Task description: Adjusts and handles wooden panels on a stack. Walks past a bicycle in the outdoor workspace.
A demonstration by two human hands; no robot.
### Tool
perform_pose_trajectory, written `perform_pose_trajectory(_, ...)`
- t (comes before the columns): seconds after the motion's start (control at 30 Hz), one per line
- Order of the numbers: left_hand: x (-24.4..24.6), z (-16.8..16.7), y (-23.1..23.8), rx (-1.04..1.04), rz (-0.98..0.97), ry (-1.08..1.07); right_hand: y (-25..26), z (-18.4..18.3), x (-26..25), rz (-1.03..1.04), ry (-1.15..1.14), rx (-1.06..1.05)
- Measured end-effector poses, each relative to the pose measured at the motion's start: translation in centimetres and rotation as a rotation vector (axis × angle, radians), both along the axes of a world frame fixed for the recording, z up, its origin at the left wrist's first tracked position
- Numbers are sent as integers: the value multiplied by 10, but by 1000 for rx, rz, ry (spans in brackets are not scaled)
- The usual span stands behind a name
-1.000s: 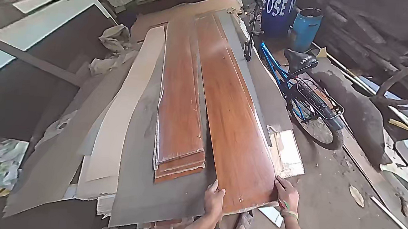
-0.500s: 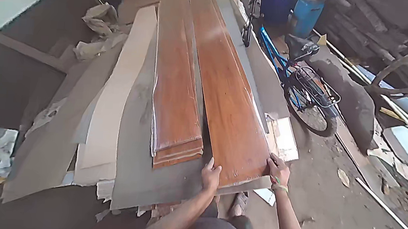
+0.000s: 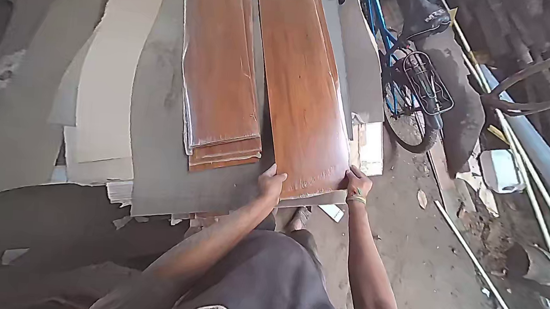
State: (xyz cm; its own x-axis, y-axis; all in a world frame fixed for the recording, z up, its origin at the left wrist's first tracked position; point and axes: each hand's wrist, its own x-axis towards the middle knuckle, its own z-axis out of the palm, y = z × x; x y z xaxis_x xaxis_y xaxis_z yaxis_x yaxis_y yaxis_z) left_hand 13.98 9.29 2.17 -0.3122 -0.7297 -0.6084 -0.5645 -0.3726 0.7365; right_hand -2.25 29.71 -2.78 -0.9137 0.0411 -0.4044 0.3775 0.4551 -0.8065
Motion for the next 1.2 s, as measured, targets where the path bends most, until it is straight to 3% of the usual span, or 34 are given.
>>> perform_pose_trajectory(0.53, 6, -2, -2, -64, -88, -5, -7, 8, -1, 93, 2, 223)
perform_pose_trajectory(0.97, 5, -9, -11, -70, -160, -56, -3, 11, -5, 108, 20, 156)
perform_pose_trajectory(1.2, 13, -9, -22, 0, -129, 66, 4, 4, -6, 119, 23, 56)
